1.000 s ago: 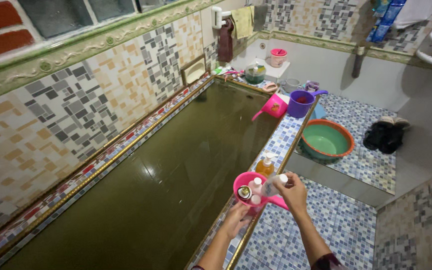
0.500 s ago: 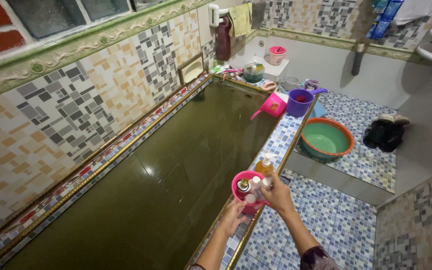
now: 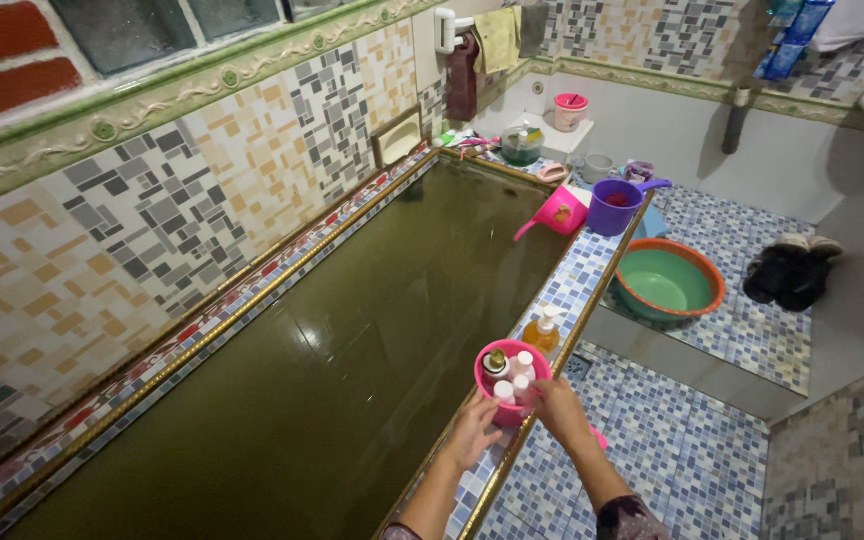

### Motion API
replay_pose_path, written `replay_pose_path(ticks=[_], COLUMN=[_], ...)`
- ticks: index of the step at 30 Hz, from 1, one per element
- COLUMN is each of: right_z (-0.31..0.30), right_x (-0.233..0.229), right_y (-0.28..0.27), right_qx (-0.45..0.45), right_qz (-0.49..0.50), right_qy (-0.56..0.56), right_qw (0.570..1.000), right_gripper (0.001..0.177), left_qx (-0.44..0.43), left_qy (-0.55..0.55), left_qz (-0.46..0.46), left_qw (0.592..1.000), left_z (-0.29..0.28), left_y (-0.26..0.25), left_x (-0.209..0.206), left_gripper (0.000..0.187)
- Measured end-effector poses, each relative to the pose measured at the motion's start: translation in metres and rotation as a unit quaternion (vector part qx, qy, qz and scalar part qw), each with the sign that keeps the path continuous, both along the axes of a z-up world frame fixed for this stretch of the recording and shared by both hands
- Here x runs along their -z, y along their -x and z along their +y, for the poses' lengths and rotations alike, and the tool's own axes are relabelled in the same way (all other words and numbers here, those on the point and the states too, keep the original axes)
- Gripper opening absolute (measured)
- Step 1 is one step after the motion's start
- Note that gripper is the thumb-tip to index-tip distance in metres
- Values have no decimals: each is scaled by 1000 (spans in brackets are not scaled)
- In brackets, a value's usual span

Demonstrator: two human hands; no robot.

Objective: The person repeatedly picks up various toiletries from a wall-mounted caddy and places them into a pink plastic scoop on the tiled edge of a large water basin. Items handled include bottles, tubes, and small boxes.

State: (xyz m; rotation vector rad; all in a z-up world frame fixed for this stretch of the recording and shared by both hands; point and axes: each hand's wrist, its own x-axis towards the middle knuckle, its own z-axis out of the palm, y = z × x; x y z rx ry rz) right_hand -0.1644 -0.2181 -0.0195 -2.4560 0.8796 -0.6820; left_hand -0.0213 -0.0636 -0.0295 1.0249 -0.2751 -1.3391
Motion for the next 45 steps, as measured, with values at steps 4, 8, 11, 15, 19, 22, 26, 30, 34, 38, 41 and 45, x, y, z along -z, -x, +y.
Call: replay_pose_path(ticks=[4,8,11,15,19,22,26,30,34,38,41,45], right_z=[1,9,21,44,83,120,173,231,295,356,394,437], right_x=[-1,-16,-31,-43,-50,-52,-56,-64,-75,-87,-95,-102], right_y=[-1,-5,-20,-51,-86,-114,-159,-197,-229,-248,-260,-270], right_qx=[0,3,23,-39,-94,-139,-207,-283,-353,-400,-434,-475], right_qz=[-32,-60,-67,-123,-103,-112,-115,-106,-116,-104,-96,-77], right_qy=[4,27,-26,-60,-61,-86,-70,-104,-126,-127,-134,-166], right_qw=[999,998,997,990,988,980,969,947,920,902,885,861], right_gripper=[35,39,36,33,32,30,28,26,26,27,28,29], left_qx=[12,-6,-66,-149,-215,-272,-338,-413,-470,-526,-546,-545], left_qy=[9,-17,-21,-90,-145,-157,-171,-154,-187,-185,-216,-257], left_qz=[-16,-80,-166,-301,-334,-356,-374,-354,-367,-359,-323,-312], left_qw=[1000,997,984,938,906,880,847,825,780,749,742,735], left_z=[8,13,13,39,79,121,180,246,310,368,405,443], left_y=[1,-4,-12,-28,-44,-56,-78,-96,-111,-111,-103,-95], left_x=[-13,-5,10,21,6,-10,-29,-39,-47,-63,-81,-104], left_gripper=[85,82,75,61,49,42,37,33,31,29,29,30])
